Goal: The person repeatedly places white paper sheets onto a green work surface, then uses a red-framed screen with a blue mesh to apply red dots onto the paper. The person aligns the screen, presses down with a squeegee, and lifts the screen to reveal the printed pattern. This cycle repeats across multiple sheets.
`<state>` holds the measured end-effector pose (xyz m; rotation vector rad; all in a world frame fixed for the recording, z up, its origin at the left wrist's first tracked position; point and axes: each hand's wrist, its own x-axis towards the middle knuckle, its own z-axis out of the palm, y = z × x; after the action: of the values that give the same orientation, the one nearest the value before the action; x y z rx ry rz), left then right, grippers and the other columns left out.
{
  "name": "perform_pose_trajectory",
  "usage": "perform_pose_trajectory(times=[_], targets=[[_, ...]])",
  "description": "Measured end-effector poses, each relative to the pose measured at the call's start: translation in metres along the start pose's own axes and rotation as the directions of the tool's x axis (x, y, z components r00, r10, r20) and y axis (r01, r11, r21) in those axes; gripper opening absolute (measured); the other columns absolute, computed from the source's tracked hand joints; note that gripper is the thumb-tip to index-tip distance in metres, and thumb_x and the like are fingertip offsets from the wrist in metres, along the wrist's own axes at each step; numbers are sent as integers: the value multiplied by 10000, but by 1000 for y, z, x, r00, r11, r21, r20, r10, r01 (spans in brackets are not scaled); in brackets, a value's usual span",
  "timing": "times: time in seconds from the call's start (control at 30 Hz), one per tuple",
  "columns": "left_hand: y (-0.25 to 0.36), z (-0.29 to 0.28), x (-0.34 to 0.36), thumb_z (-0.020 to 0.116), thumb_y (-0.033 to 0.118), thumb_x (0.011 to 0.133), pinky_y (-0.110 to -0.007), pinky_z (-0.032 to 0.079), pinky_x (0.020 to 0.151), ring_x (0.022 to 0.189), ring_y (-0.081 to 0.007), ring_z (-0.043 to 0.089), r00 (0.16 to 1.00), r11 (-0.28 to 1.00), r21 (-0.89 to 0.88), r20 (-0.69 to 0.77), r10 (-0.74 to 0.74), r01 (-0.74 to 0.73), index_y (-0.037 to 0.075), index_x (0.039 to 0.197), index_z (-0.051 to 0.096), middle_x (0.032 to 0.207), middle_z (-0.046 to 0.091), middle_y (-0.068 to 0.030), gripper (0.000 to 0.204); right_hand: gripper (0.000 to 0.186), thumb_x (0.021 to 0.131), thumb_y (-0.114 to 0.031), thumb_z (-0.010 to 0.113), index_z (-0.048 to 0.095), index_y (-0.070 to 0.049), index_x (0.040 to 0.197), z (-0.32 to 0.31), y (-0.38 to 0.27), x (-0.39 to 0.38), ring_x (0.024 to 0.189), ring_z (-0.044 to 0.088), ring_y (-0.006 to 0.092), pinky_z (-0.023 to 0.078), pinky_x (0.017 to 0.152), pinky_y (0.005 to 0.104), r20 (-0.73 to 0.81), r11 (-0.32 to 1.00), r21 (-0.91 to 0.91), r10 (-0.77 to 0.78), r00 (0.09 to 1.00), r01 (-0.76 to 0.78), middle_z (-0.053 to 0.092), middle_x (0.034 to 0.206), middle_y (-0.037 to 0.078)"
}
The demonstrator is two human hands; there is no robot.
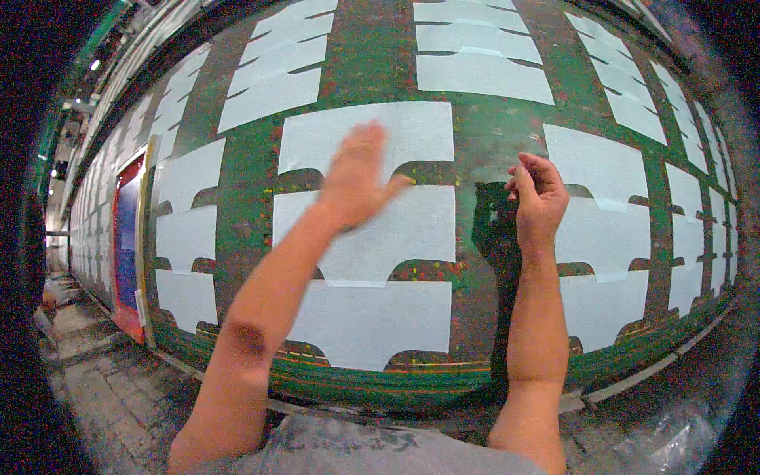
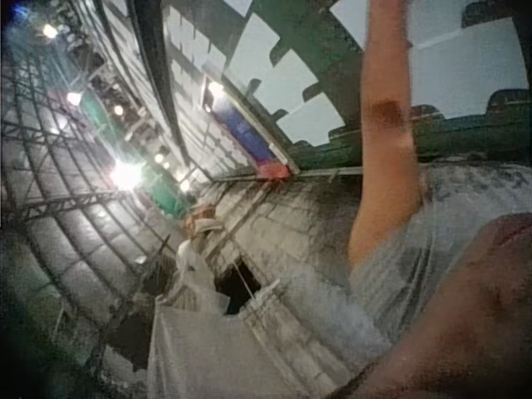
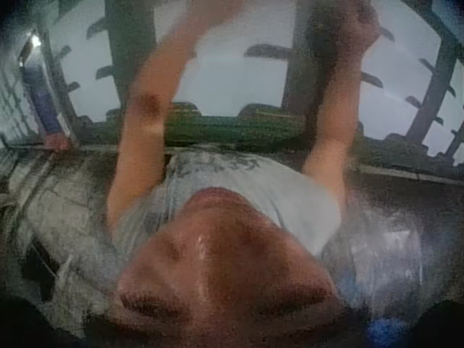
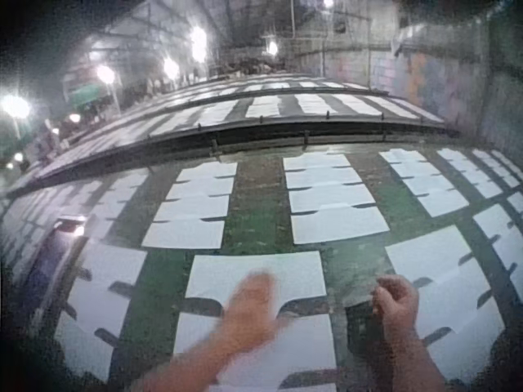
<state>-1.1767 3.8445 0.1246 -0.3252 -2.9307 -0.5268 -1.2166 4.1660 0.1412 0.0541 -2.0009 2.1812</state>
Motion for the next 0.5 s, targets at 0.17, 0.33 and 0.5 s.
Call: perform_pose_trajectory(times=[0.17, 0.33, 0.5], targets=[[-99, -40, -32, 473, 692, 1094, -519, 101, 1389, 1702, -415, 144, 958, 895, 353, -9, -288, 273, -91, 1720, 210, 1827, 184, -250, 1036, 174, 1029, -17, 722, 758, 0, 1198, 8, 16, -5, 798, 689, 91, 545, 694, 244, 48, 985, -173, -12, 999, 20, 774, 991, 54], [-55, -19, 5, 425, 759, 1075, -501, 62, 1391, 1705, -429, 106, 912, 832, 411, 0, -410, 374, -100, 1720, 201, 1830, 150, -265, 1097, 168, 1028, -19, 721, 767, -7, 1190, 20, 18, -6, 802, 701, 94, 559, 717, 259, 49, 986, -158, -48, 998, 55, 786, 972, 52], [57, 37, 74, 439, 753, 1071, -494, 74, 1392, 1709, -418, 97, 992, 979, 161, -4, -123, 122, -98, 1719, 212, 1831, 155, -261, 1094, 163, 1029, -18, 719, 767, -3, 1184, 18, 18, -6, 804, 704, 92, 566, 725, 260, 18, 989, -143, -30, 999, 32, 790, 965, 56]])
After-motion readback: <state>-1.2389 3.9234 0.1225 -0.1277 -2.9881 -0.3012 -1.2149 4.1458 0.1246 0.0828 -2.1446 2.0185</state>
